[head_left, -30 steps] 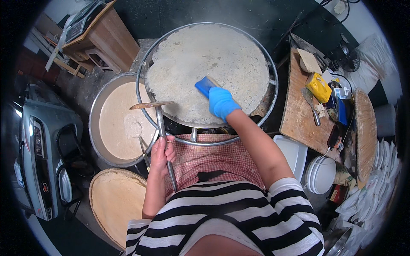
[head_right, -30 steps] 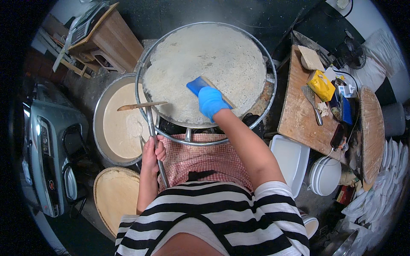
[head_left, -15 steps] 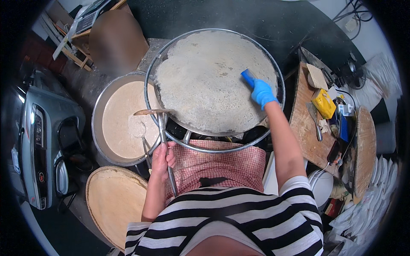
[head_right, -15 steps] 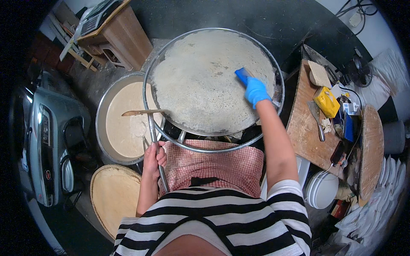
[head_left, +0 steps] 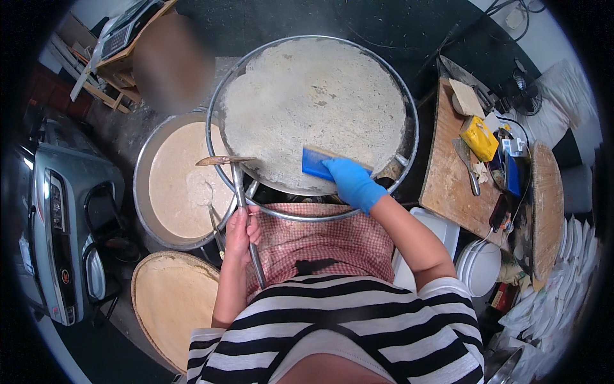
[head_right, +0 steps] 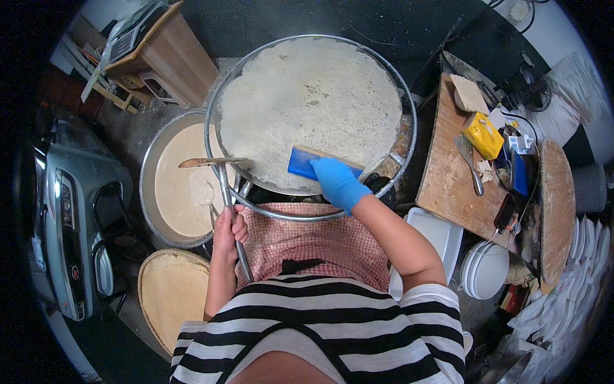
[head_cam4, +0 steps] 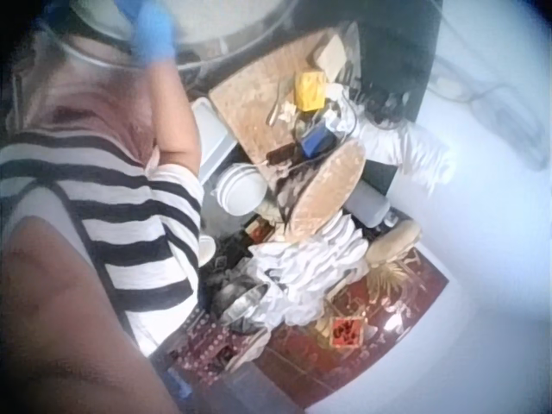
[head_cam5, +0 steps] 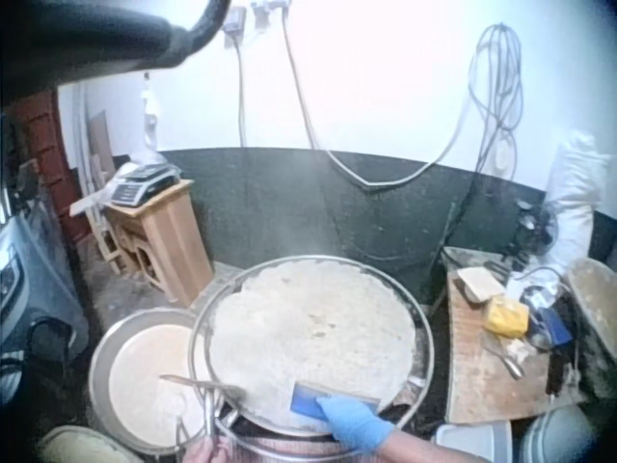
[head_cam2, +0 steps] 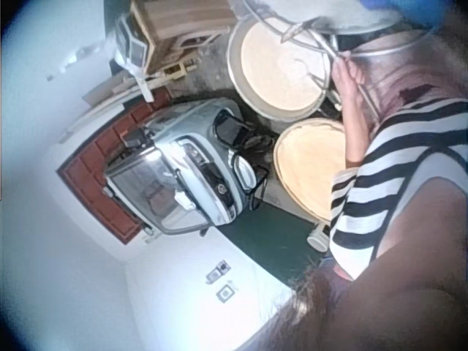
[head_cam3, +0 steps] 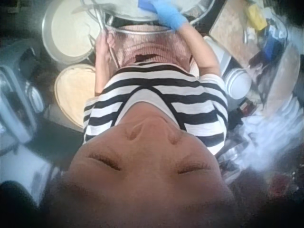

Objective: The person ladles batter onto a hot griddle, spreads it into a thin circle, cooks it, then folds and removes the crepe onto a woven tray. The cycle repeats with a second crepe.

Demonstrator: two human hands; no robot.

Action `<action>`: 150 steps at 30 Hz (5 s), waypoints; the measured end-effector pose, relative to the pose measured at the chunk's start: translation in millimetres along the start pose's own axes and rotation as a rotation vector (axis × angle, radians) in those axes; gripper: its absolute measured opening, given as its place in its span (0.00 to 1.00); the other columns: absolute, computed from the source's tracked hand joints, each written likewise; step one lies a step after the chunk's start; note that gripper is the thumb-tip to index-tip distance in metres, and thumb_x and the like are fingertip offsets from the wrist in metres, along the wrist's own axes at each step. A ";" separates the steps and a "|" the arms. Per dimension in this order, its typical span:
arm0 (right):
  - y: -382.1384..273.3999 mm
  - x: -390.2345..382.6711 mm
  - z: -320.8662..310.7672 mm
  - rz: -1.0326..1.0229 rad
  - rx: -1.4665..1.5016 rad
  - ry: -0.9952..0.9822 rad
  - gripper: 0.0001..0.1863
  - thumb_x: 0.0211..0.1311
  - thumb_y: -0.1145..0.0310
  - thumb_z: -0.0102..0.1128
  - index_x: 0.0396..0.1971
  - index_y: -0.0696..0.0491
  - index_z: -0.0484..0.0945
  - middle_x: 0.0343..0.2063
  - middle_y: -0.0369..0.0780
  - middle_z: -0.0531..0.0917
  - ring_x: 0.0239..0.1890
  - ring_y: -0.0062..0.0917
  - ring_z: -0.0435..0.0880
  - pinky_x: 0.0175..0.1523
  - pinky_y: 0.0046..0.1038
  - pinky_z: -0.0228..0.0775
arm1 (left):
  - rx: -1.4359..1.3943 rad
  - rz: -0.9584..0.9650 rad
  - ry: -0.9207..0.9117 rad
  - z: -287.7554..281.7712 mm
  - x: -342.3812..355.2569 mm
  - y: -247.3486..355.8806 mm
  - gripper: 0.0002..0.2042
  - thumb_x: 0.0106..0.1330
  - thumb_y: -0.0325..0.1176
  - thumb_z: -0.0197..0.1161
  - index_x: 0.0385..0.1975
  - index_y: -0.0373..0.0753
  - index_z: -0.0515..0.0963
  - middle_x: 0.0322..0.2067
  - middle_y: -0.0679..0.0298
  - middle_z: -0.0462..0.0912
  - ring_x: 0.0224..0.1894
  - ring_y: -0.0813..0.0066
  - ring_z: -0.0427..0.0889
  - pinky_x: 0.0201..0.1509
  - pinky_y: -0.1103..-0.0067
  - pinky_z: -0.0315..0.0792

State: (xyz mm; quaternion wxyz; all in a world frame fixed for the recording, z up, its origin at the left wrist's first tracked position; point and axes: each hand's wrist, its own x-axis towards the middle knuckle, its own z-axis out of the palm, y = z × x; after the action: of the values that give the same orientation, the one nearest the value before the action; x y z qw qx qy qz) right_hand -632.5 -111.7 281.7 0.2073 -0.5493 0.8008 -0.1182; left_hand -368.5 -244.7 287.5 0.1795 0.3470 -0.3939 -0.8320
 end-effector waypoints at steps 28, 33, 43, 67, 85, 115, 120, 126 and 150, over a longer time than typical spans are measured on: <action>-51.7 -5.8 -1.6 -0.169 0.030 0.020 0.26 0.43 0.82 0.50 0.49 0.55 0.69 0.45 0.50 0.74 0.48 0.45 0.72 0.52 0.36 0.66 | -0.060 0.082 0.090 -28.1 -17.3 7.8 0.17 0.70 0.44 0.40 0.39 0.37 0.70 0.12 0.74 0.58 0.11 0.87 0.56 0.13 0.88 0.54; -43.3 85.7 -11.5 -0.326 -0.118 -0.050 0.22 0.47 0.78 0.51 0.45 0.46 0.75 0.41 0.46 0.78 0.43 0.42 0.76 0.48 0.36 0.68 | -0.072 0.107 0.164 -31.0 -27.2 9.5 0.16 0.70 0.45 0.43 0.39 0.37 0.70 0.12 0.75 0.58 0.11 0.88 0.56 0.13 0.88 0.54; 7.3 35.1 -51.1 -0.257 -0.328 -0.241 0.13 0.49 0.71 0.53 0.35 0.42 0.80 0.32 0.41 0.81 0.35 0.37 0.80 0.41 0.31 0.72 | -0.054 0.105 0.196 -29.3 -26.1 8.6 0.17 0.70 0.44 0.43 0.39 0.37 0.71 0.12 0.75 0.58 0.11 0.87 0.56 0.13 0.88 0.54; 65.5 -63.5 -30.5 0.039 -0.047 0.385 0.16 0.52 0.75 0.49 0.43 0.50 0.75 0.41 0.49 0.77 0.41 0.40 0.77 0.50 0.32 0.68 | -0.075 0.078 0.099 -24.7 -11.9 -0.6 0.16 0.69 0.45 0.44 0.38 0.37 0.71 0.12 0.74 0.59 0.11 0.87 0.55 0.12 0.88 0.52; 27.0 -60.9 -20.2 0.140 -0.122 0.027 0.23 0.42 0.80 0.55 0.43 0.48 0.76 0.36 0.47 0.79 0.40 0.43 0.77 0.44 0.37 0.70 | -0.035 0.053 0.087 -14.6 -11.0 1.8 0.16 0.69 0.45 0.44 0.39 0.37 0.70 0.12 0.74 0.58 0.11 0.86 0.56 0.13 0.87 0.53; 27.2 -67.5 10.4 0.312 -0.301 0.118 0.19 0.45 0.75 0.55 0.43 0.53 0.74 0.32 0.47 0.79 0.34 0.41 0.79 0.39 0.38 0.71 | -0.050 0.063 0.032 -5.3 4.2 1.5 0.16 0.69 0.45 0.44 0.39 0.38 0.71 0.12 0.74 0.58 0.11 0.87 0.56 0.13 0.88 0.53; -2.8 -83.4 24.5 0.183 -0.177 0.048 0.25 0.41 0.80 0.56 0.45 0.53 0.71 0.38 0.45 0.77 0.40 0.41 0.77 0.44 0.37 0.71 | -0.033 0.060 0.036 -7.7 0.1 1.8 0.16 0.69 0.45 0.44 0.39 0.37 0.71 0.12 0.74 0.58 0.11 0.87 0.56 0.13 0.88 0.53; 57.2 -73.9 -39.3 0.310 -0.045 0.269 0.19 0.43 0.79 0.54 0.40 0.52 0.75 0.34 0.50 0.78 0.40 0.45 0.76 0.45 0.38 0.69 | -0.080 0.061 0.085 -18.2 -5.8 1.6 0.15 0.69 0.44 0.44 0.38 0.38 0.71 0.12 0.74 0.58 0.11 0.87 0.56 0.13 0.88 0.53; 119.1 -8.3 -11.3 0.350 -0.284 0.338 0.21 0.42 0.81 0.52 0.42 0.55 0.73 0.38 0.51 0.77 0.42 0.46 0.76 0.47 0.38 0.69 | -0.058 0.084 0.130 -30.6 -8.7 -1.6 0.16 0.69 0.45 0.44 0.37 0.37 0.71 0.11 0.74 0.58 0.11 0.86 0.56 0.13 0.87 0.54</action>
State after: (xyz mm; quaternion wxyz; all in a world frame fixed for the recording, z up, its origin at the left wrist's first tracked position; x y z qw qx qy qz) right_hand -734.0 -60.5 243.7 0.0088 -0.3986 0.9153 -0.0571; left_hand -340.4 -255.0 276.3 0.2494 0.3781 -0.3714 -0.8105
